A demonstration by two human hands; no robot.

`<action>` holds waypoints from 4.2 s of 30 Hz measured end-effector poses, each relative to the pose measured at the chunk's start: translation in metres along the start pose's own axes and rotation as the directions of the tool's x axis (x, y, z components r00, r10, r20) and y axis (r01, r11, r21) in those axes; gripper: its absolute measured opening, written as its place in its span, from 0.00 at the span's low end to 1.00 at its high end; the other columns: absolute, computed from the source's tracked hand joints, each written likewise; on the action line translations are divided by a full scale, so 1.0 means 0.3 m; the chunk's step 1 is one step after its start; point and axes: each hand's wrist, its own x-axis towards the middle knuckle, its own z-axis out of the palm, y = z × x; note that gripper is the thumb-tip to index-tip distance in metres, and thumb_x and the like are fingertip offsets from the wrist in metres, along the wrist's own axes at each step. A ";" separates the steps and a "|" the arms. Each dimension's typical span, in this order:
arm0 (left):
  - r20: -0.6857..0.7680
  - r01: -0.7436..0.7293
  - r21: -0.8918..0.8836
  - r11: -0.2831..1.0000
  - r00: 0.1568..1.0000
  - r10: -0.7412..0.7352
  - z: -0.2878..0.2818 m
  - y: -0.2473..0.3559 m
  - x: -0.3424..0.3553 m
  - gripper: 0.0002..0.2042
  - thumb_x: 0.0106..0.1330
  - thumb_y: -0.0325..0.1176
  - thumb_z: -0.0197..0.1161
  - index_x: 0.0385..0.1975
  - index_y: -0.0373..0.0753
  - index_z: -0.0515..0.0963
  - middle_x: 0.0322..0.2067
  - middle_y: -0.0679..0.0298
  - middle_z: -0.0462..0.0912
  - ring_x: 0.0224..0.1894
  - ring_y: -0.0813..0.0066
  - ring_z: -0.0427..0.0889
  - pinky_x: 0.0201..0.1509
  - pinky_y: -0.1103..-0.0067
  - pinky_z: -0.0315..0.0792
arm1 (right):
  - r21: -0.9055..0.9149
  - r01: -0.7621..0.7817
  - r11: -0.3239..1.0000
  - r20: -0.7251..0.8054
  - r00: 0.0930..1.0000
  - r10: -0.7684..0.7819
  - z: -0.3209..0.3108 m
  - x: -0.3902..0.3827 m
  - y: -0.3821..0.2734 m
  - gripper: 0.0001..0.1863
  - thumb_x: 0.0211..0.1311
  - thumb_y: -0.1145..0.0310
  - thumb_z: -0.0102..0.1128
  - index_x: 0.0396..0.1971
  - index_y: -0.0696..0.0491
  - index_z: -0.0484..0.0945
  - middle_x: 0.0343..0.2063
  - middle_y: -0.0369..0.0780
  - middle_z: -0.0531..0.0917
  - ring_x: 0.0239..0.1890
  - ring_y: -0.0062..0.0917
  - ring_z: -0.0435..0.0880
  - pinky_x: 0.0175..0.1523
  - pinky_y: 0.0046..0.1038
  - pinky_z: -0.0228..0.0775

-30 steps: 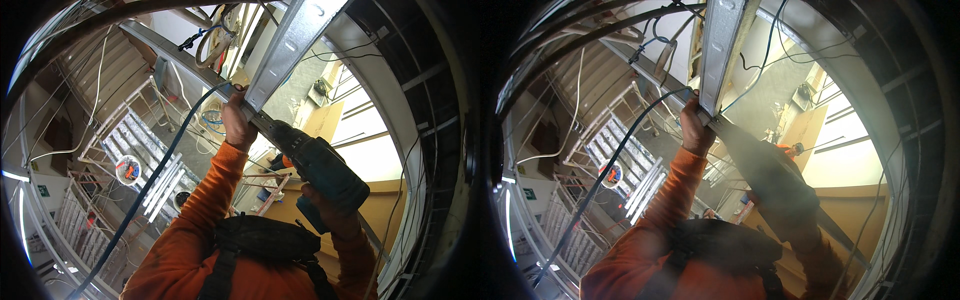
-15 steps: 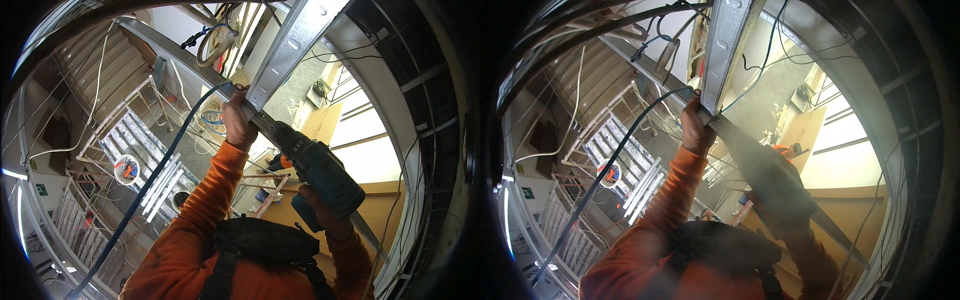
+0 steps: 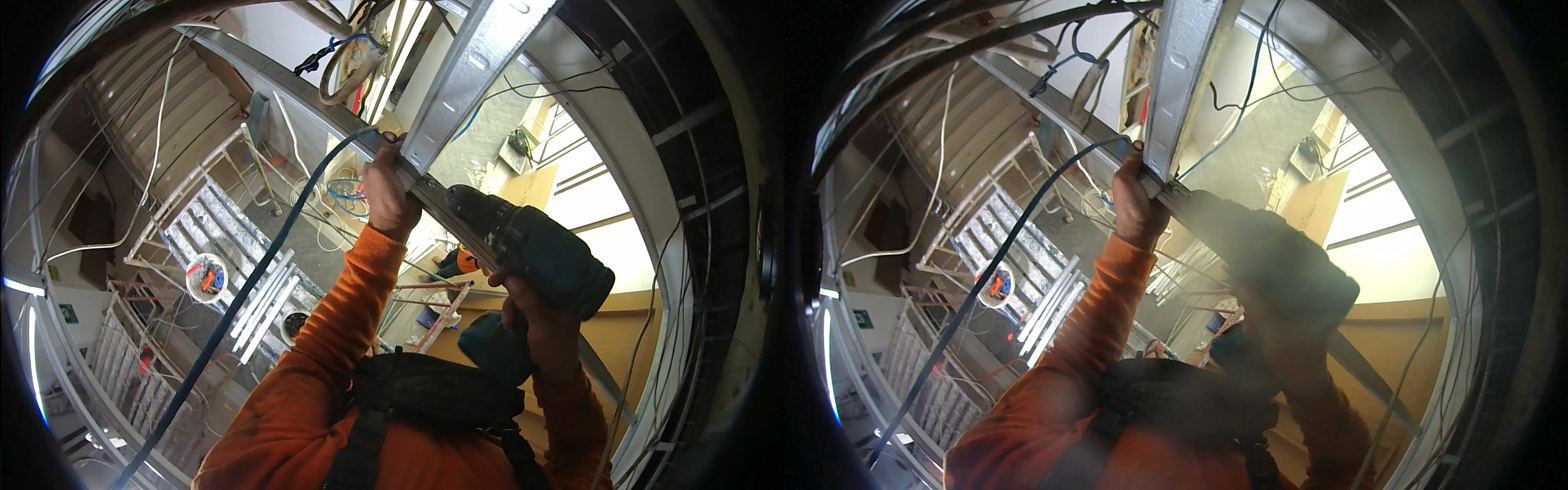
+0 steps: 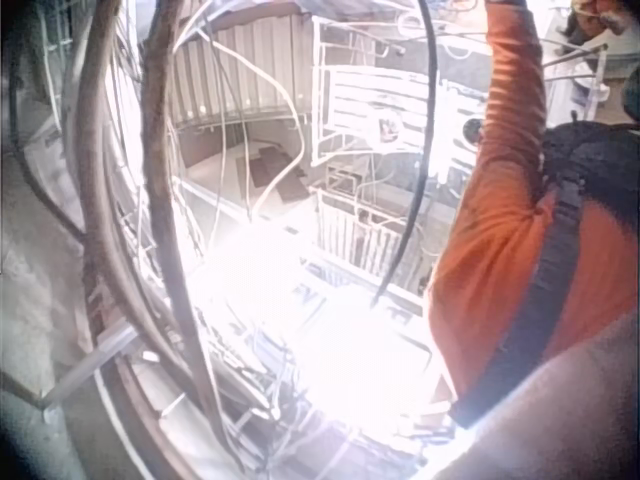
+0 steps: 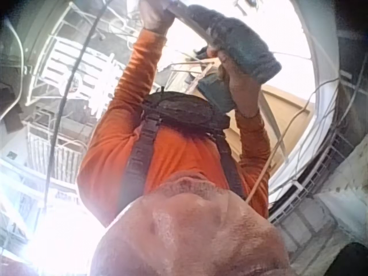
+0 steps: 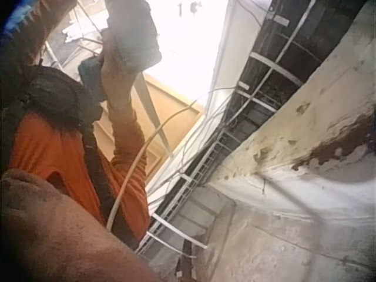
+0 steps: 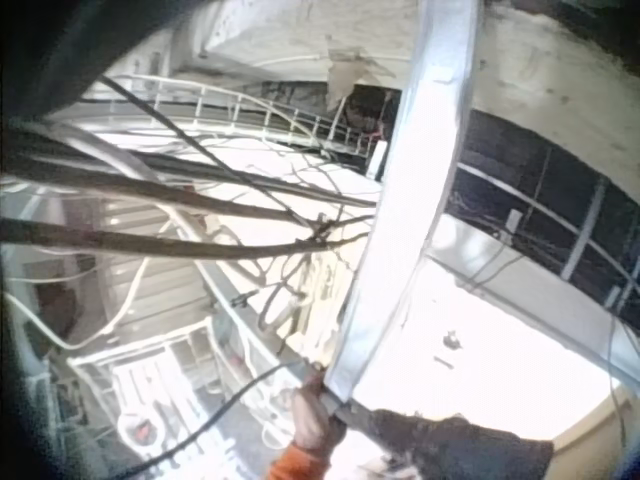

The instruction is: The person cuts a metal ceiling grid profile with a utility knife, then positions and secures the profile to the ceiling using a cordless drill and screws. The work is performed on scaffolding in a room under renovation.

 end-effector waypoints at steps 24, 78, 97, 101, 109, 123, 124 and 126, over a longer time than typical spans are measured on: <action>0.062 0.350 -0.317 0.881 0.935 -0.349 -0.005 0.022 0.005 0.09 0.72 0.34 0.46 0.44 0.42 0.72 0.33 0.66 0.77 0.34 0.71 0.78 0.39 0.76 0.74 | 0.473 -0.273 0.838 0.065 0.959 0.276 -0.038 0.032 -0.029 0.08 0.63 0.71 0.62 0.39 0.57 0.79 0.28 0.36 0.80 0.20 0.16 0.74 0.23 0.20 0.65; 0.058 0.348 -0.441 0.827 0.931 -0.360 0.011 0.037 0.015 0.05 0.70 0.29 0.51 0.41 0.42 0.73 0.37 0.59 0.82 0.34 0.68 0.81 0.37 0.73 0.77 | 0.130 -0.265 0.955 0.295 0.930 0.218 -0.310 0.356 -0.277 0.20 0.61 0.58 0.69 0.44 0.58 0.79 0.30 0.38 0.84 0.24 0.17 0.81 0.27 0.19 0.74; 0.105 0.368 -0.430 0.824 0.927 -0.359 -0.002 0.026 0.017 0.07 0.71 0.31 0.49 0.42 0.41 0.74 0.36 0.63 0.80 0.37 0.68 0.80 0.43 0.73 0.75 | 0.057 -0.202 0.978 0.502 0.852 0.147 -0.315 0.382 -0.277 0.13 0.59 0.65 0.65 0.38 0.59 0.81 0.26 0.36 0.82 0.20 0.16 0.75 0.26 0.20 0.69; 0.092 0.392 -0.382 0.837 0.917 -0.387 -0.006 0.023 0.025 0.09 0.72 0.33 0.47 0.43 0.42 0.75 0.37 0.65 0.81 0.40 0.69 0.81 0.45 0.73 0.75 | -0.044 -0.245 0.969 0.467 0.852 0.236 -0.312 0.406 -0.291 0.11 0.56 0.67 0.64 0.34 0.60 0.81 0.20 0.37 0.80 0.16 0.17 0.73 0.24 0.20 0.65; 0.010 0.332 -0.421 0.844 0.932 -0.361 0.022 0.059 -0.005 0.05 0.66 0.24 0.54 0.39 0.36 0.76 0.32 0.62 0.79 0.32 0.70 0.80 0.39 0.75 0.75 | -0.076 -0.290 0.954 0.452 0.843 0.293 -0.317 0.441 -0.288 0.11 0.57 0.67 0.64 0.32 0.60 0.80 0.18 0.37 0.79 0.15 0.17 0.73 0.23 0.22 0.64; 0.022 0.376 -0.399 0.837 0.916 -0.401 0.027 0.098 -0.026 0.09 0.69 0.29 0.52 0.42 0.35 0.78 0.34 0.62 0.81 0.33 0.70 0.81 0.39 0.75 0.76 | -0.136 -0.095 0.986 0.462 0.874 0.149 -0.308 0.416 -0.235 0.07 0.63 0.69 0.62 0.31 0.58 0.80 0.14 0.34 0.75 0.15 0.15 0.71 0.25 0.22 0.62; 0.028 0.378 -0.386 0.842 0.917 -0.399 0.026 0.098 -0.021 0.10 0.69 0.29 0.52 0.42 0.34 0.78 0.34 0.62 0.81 0.33 0.70 0.81 0.39 0.75 0.76 | -0.148 -0.060 0.987 0.464 0.877 0.123 -0.307 0.420 -0.234 0.07 0.63 0.69 0.61 0.31 0.58 0.80 0.14 0.34 0.75 0.15 0.15 0.71 0.25 0.22 0.62; 0.013 0.376 -0.374 0.848 0.916 -0.401 0.022 0.095 -0.016 0.11 0.69 0.30 0.51 0.43 0.32 0.78 0.34 0.61 0.81 0.33 0.69 0.81 0.39 0.75 0.77 | -0.200 0.002 0.980 0.474 0.876 0.095 -0.304 0.423 -0.230 0.07 0.63 0.69 0.61 0.31 0.57 0.80 0.14 0.34 0.75 0.15 0.15 0.71 0.25 0.22 0.63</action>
